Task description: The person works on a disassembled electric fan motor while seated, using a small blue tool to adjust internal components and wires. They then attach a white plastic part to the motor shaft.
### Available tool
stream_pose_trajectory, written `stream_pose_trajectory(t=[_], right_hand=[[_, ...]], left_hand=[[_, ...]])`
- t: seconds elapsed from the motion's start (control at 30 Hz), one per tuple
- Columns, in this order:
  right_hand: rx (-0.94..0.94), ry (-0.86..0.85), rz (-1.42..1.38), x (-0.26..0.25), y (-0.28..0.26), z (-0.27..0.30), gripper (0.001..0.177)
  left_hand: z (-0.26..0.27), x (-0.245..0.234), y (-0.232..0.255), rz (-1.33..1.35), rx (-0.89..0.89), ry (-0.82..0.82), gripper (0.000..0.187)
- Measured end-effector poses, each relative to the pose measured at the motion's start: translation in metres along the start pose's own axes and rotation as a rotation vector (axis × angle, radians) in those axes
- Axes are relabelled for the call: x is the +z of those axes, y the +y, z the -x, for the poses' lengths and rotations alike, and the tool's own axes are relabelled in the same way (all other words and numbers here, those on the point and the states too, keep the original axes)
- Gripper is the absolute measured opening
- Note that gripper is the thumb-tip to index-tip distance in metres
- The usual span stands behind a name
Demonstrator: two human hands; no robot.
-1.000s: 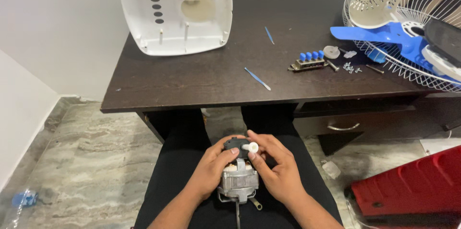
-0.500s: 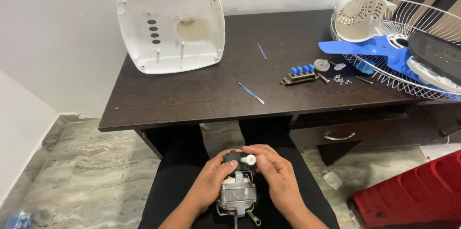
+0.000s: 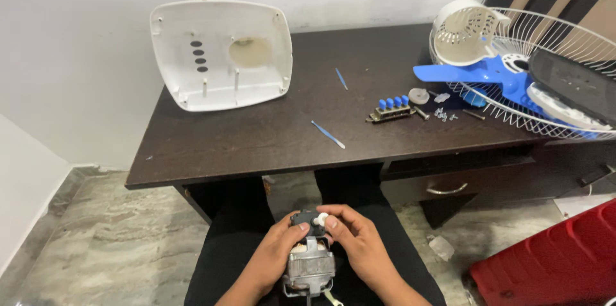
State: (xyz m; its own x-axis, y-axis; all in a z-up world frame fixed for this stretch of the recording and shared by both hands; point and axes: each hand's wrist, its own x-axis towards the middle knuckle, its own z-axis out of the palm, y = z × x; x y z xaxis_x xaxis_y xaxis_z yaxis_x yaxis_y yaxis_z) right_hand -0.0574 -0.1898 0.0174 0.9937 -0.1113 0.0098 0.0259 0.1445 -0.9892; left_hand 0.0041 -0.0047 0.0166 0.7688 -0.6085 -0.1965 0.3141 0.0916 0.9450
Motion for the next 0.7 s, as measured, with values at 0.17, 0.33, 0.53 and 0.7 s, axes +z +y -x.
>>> stream_pose_trajectory(t=[0.17, 0.33, 0.53, 0.7], right_hand=[[0.046, -0.024, -0.041, 0.001, 0.000, -0.001, 0.039], [-0.077, -0.005, 0.030, 0.006, -0.012, 0.006, 0.041], [-0.671, 0.073, 0.494, 0.013, -0.030, 0.022, 0.036], [-0.738, 0.126, 0.603, 0.018, -0.036, 0.022, 0.034]], left_hand=[[-0.004, -0.007, -0.007, 0.005, -0.022, 0.029, 0.035], [-0.005, -0.010, -0.006, 0.001, -0.057, 0.050, 0.033], [-0.007, -0.006, -0.001, 0.016, -0.144, 0.071, 0.032], [-0.005, -0.004, 0.001, 0.053, -0.149, 0.069, 0.031]])
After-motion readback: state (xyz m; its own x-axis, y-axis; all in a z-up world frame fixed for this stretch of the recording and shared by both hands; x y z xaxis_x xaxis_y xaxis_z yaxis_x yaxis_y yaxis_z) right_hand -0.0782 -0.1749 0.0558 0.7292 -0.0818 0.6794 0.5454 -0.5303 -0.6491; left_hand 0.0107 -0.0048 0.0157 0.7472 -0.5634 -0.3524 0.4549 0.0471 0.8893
